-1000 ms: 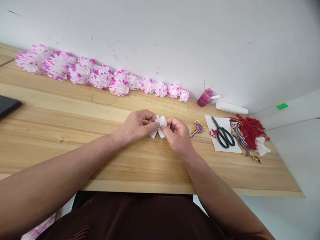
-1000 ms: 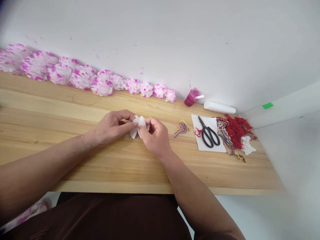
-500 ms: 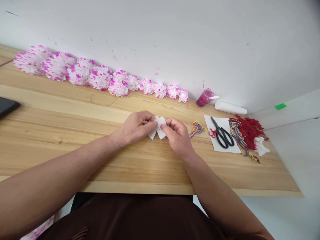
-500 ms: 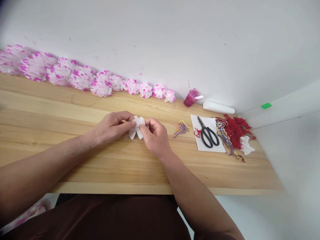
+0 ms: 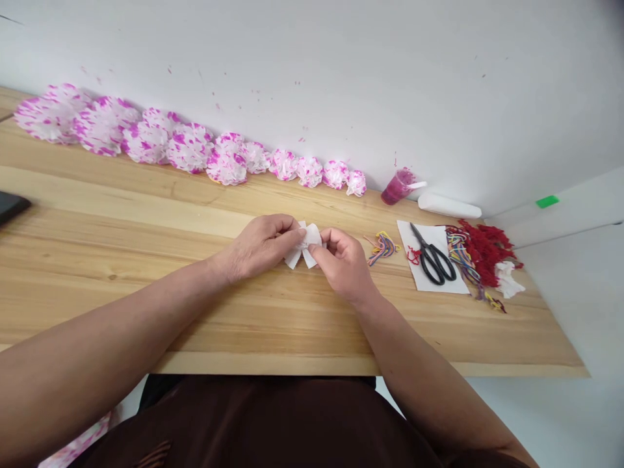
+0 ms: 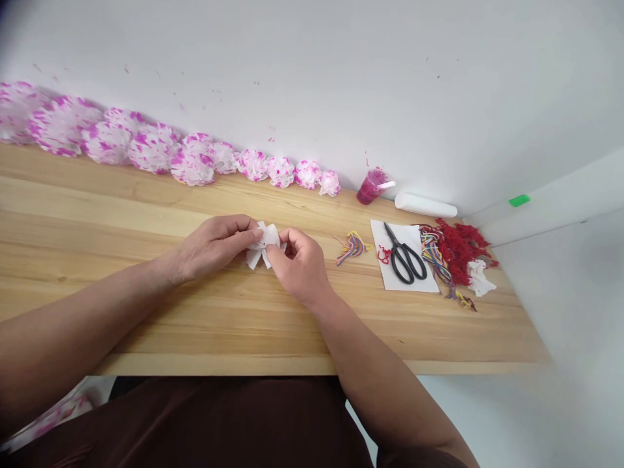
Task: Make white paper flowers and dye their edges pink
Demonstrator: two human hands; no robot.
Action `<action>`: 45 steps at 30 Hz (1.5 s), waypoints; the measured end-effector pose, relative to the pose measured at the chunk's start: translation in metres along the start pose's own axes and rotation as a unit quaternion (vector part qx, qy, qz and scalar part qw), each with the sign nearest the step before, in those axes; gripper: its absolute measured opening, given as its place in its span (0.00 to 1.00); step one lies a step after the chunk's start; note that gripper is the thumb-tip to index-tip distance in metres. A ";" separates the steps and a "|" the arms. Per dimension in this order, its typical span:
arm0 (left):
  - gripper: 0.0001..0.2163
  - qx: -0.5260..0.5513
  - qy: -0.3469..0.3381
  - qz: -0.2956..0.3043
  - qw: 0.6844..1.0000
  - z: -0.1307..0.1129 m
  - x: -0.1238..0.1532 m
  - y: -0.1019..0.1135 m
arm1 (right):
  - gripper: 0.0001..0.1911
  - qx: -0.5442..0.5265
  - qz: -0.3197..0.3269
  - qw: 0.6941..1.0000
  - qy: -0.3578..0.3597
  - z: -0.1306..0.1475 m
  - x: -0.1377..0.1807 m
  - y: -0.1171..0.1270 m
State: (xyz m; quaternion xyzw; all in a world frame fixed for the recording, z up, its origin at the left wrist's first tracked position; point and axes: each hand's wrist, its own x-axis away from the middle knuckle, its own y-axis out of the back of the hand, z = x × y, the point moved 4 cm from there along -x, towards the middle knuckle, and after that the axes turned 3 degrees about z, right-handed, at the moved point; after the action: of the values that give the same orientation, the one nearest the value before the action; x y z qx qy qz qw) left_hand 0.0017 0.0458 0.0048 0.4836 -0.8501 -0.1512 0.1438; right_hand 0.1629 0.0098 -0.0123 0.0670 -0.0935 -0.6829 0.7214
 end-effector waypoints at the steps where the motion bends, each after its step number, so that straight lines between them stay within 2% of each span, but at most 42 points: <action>1: 0.17 0.012 0.002 0.002 1.000 0.000 0.001 0.000 | 0.07 -0.003 0.000 1.000 -0.002 0.000 0.000 0.000; 7: 0.10 0.042 0.006 -0.001 0.999 0.000 0.001 0.000 | 0.08 -0.010 0.003 1.000 -0.004 0.002 0.000 0.000; 13: 0.10 0.056 0.037 0.012 0.998 -0.002 0.001 0.002 | 0.08 -0.002 0.000 1.000 -0.006 0.002 0.000 0.001; 21: 0.09 0.023 -0.027 0.009 0.999 0.003 -0.001 0.002 | 0.08 -0.022 0.001 1.000 -0.018 0.001 0.000 0.002; 40: 0.07 0.004 -0.032 0.034 0.999 0.003 -0.001 0.000 | 0.08 -0.001 0.006 1.000 -0.002 0.000 -0.002 0.002; 45: 0.10 0.017 -0.028 0.035 0.999 0.000 0.000 0.001 | 0.08 -0.011 0.013 1.000 -0.004 -0.002 -0.003 0.002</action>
State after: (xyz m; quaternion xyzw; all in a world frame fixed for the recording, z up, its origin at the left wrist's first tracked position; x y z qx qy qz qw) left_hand 0.0007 0.0467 0.0052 0.4516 -0.8726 -0.1452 0.1165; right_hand 0.1650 0.0129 -0.0136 0.0552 -0.0898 -0.6744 0.7308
